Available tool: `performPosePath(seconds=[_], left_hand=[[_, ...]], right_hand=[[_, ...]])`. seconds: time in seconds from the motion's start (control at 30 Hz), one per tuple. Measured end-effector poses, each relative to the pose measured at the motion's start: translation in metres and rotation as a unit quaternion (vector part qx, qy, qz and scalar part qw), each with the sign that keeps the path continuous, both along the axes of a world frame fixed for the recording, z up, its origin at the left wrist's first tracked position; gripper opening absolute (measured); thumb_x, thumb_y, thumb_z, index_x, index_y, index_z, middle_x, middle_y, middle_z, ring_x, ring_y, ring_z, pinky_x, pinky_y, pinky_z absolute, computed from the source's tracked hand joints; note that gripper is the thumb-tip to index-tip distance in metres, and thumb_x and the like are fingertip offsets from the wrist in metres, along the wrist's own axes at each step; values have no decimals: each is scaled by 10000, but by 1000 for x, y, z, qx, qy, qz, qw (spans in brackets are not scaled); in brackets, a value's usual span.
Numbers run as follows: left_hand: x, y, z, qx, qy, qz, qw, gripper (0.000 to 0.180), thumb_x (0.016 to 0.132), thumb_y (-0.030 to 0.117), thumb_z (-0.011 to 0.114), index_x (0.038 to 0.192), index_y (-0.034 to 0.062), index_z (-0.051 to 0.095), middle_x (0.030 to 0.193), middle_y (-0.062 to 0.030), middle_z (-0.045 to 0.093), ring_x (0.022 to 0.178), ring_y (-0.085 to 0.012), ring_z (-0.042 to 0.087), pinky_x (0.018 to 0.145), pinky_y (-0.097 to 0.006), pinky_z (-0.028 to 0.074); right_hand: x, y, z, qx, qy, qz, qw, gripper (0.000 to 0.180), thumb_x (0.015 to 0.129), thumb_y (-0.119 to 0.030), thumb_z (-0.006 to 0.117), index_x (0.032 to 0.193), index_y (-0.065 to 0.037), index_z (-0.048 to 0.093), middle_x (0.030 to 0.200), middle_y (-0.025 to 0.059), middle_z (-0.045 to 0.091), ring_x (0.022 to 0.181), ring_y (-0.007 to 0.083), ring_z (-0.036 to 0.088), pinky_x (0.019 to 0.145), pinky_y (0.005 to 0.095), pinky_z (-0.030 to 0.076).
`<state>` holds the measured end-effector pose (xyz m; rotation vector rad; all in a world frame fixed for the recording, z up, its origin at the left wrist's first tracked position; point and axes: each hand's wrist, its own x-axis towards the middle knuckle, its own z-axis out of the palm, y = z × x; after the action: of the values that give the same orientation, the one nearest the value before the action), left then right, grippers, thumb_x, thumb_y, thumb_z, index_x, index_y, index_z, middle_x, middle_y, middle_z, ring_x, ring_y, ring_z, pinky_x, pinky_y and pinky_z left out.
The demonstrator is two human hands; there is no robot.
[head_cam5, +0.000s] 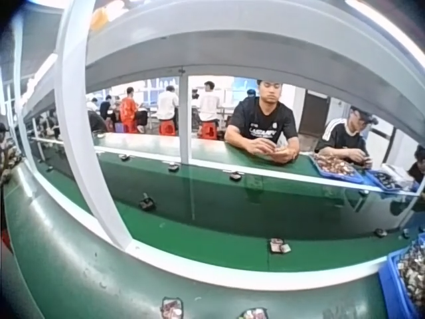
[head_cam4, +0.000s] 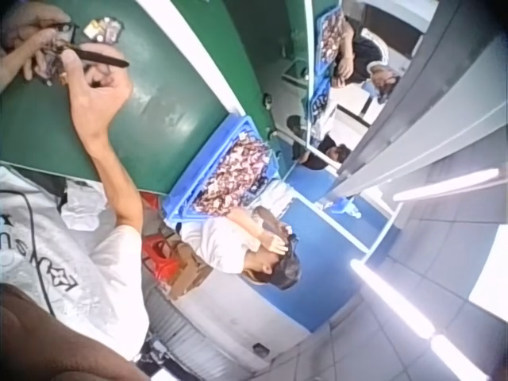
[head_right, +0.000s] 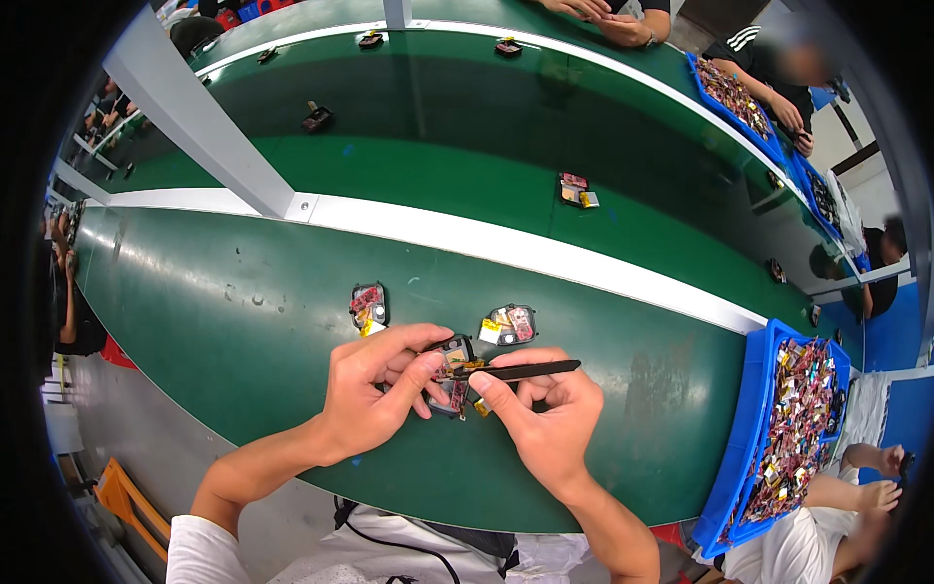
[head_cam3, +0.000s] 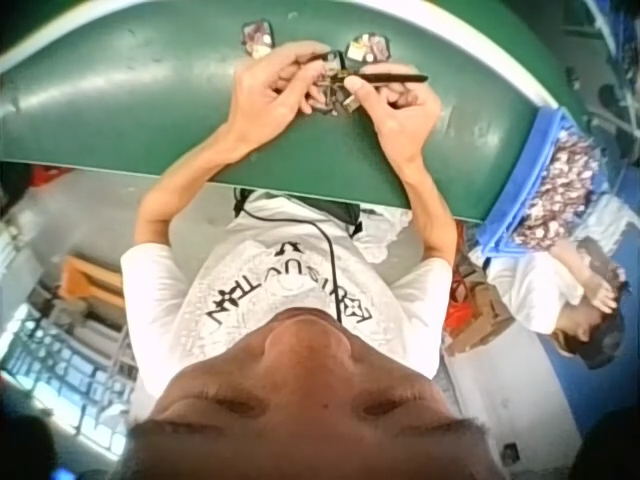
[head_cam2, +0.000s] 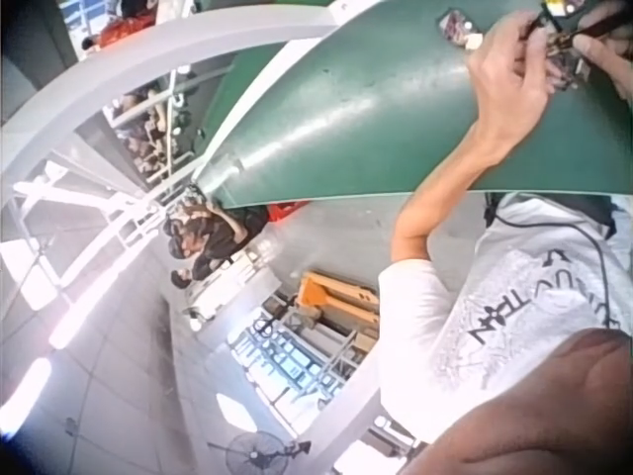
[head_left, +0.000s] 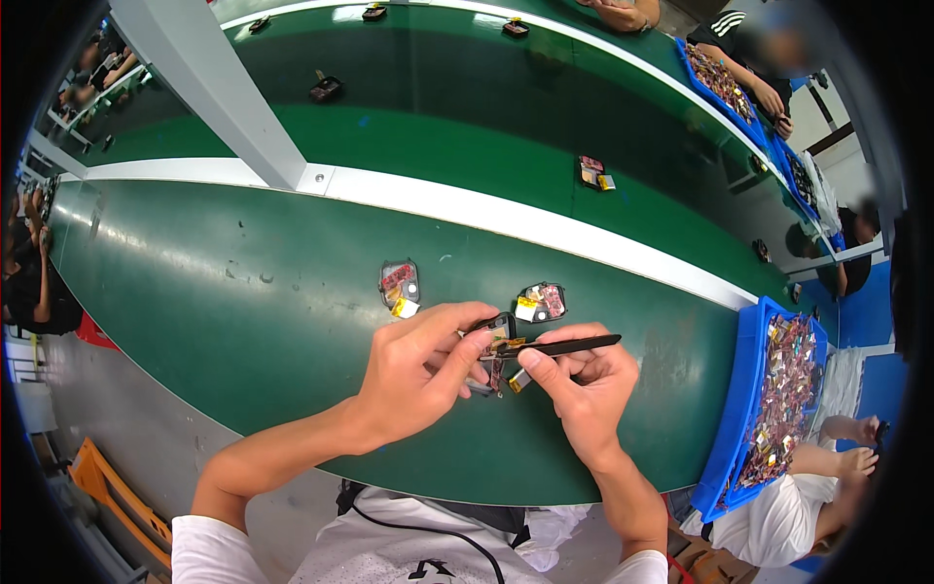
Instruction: Manually assemble and check small components or batteries along a manufacturing line using tweezers.
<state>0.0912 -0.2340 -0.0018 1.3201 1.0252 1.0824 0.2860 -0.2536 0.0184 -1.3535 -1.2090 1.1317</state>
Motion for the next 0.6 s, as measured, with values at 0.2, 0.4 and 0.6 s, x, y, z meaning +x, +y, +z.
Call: performPosePath(seconds=[0.2, 0.4, 0.6], left_hand=[[1, 1, -1, 86, 58, 5, 995, 220, 968, -11, 634, 1178, -68, 670, 882, -129, 724, 707, -171, 748, 529, -247, 599], [1, 5, -5, 298, 181, 28, 937, 251, 905, -70, 679, 1156, -60, 691, 885, -151, 725, 652, -147, 731, 529, -232, 579], [1, 3, -8, 253, 140, 48, 956, 246, 908, -47, 685, 1154, -44, 696, 899, -154, 725, 644, -167, 711, 527, -271, 570]], right_hand=[[1, 4, 4, -67, 57, -9, 996, 172, 858, 44, 788, 990, 36, 678, 709, 1, 668, 539, -30, 443, 481, 169, 280], [0, 6, 7, -107, 122, -13, 987, 173, 862, 38, 786, 995, 32, 677, 773, 25, 697, 558, -33, 442, 484, 173, 283], [6, 5, 2, -87, 78, 14, 993, 166, 857, 44, 789, 978, 16, 679, 681, -41, 622, 536, -38, 385, 482, 184, 254]])
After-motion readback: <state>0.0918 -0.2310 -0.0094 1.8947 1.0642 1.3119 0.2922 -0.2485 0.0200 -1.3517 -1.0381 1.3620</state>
